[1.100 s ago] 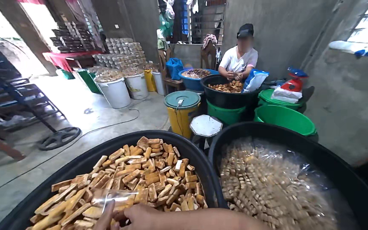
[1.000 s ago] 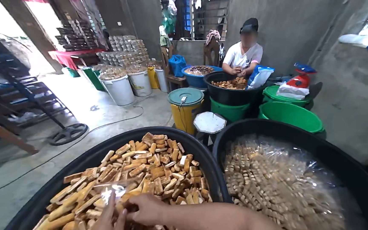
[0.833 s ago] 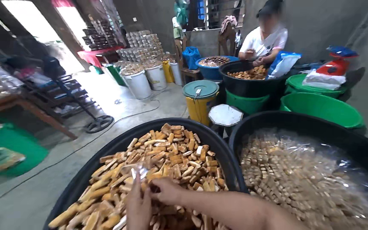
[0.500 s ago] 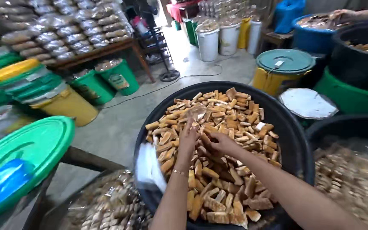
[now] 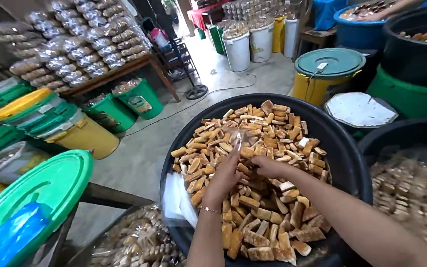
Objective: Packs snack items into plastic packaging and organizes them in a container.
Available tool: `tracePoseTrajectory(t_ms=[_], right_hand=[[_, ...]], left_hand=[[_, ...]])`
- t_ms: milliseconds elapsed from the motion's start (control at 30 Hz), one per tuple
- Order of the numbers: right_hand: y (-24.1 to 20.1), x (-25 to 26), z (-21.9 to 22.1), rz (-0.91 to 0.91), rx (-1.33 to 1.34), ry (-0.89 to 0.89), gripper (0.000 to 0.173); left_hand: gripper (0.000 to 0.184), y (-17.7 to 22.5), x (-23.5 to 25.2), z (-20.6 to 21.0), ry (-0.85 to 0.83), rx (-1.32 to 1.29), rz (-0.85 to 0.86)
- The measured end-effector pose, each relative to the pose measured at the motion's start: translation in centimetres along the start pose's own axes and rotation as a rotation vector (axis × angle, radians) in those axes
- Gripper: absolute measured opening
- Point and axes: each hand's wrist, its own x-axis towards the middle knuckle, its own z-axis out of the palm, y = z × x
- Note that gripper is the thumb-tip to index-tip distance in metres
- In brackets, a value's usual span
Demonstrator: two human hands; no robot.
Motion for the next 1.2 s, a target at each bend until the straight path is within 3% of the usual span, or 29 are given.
tracePoseTrajectory(t_ms=[167, 267, 333, 467, 533, 667, 767, 867, 967, 1033, 1100, 1133, 1200], right_hand=[[0.2, 0.3, 0.3, -0.015, -0.070, -0.047, 0.038], [-0.5, 0.2, 0.6, 0.031, -0.090, -0.086, 0.035], [-1.1, 0.0, 0.8, 0.081, -0.080, -0.071, 0.032], [-2.3, -0.4, 1.2, 0.120, -0.061, -0.049, 0.031], [-2.9, -0.8, 1.4, 0.135, -0.047, -0.047, 0.032], [-2.8, -1.2, 2.2, 0.187, 0.068, -0.037, 0.034], [-3.0, -1.0, 3.1, 0.135, 0.274, 0.041, 0.035], [-3.2, -0.5, 3.9, 0.073, 0.541, 0.171, 0.037], [-3.9, -0.8, 2.6, 0.021, 0.412, 0.302, 0.042], [-3.4, -1.6, 0.7, 0.083, 0.053, 0.236, 0.041], [-2.4, -1.8, -0.5, 0.192, -0.149, 0.149, 0.034], [-2.1, -1.9, -1.1, 0.207, -0.143, 0.162, 0.033], [-2.3, -2.7, -2.2, 0.134, -0.005, 0.322, 0.036]], left_hand=[[0.075, -1.3, 0.0, -0.5, -0.083, -0.012, 0.043], [0.072, -2.1, -0.5, -0.6, -0.044, -0.106, 0.144], [0.061, -2.5, -0.4, -0.6, 0.104, -0.184, 0.173], [0.048, -1.2, 0.4, 1.1, 0.458, -0.395, -0.010], [0.047, -0.2, 1.0, 2.8, 0.539, -0.530, -0.036], [0.049, 0.5, 2.3, 5.6, 0.740, -0.498, 0.151], [0.054, -0.3, 2.5, 5.7, 0.875, -0.524, 0.299], [0.057, -0.3, 1.9, 4.9, 0.937, -0.680, 0.336], [0.050, -0.9, 1.0, 2.6, 1.053, -0.774, 0.400], [0.028, -1.6, 0.1, 0.8, 1.239, -0.726, 0.423], [0.012, -1.9, -0.9, -0.6, 1.427, -0.515, 0.386], [0.015, -1.9, -1.5, -1.1, 1.458, -0.349, 0.335], [0.026, -1.3, -2.6, -1.6, 1.322, -0.040, 0.227]])
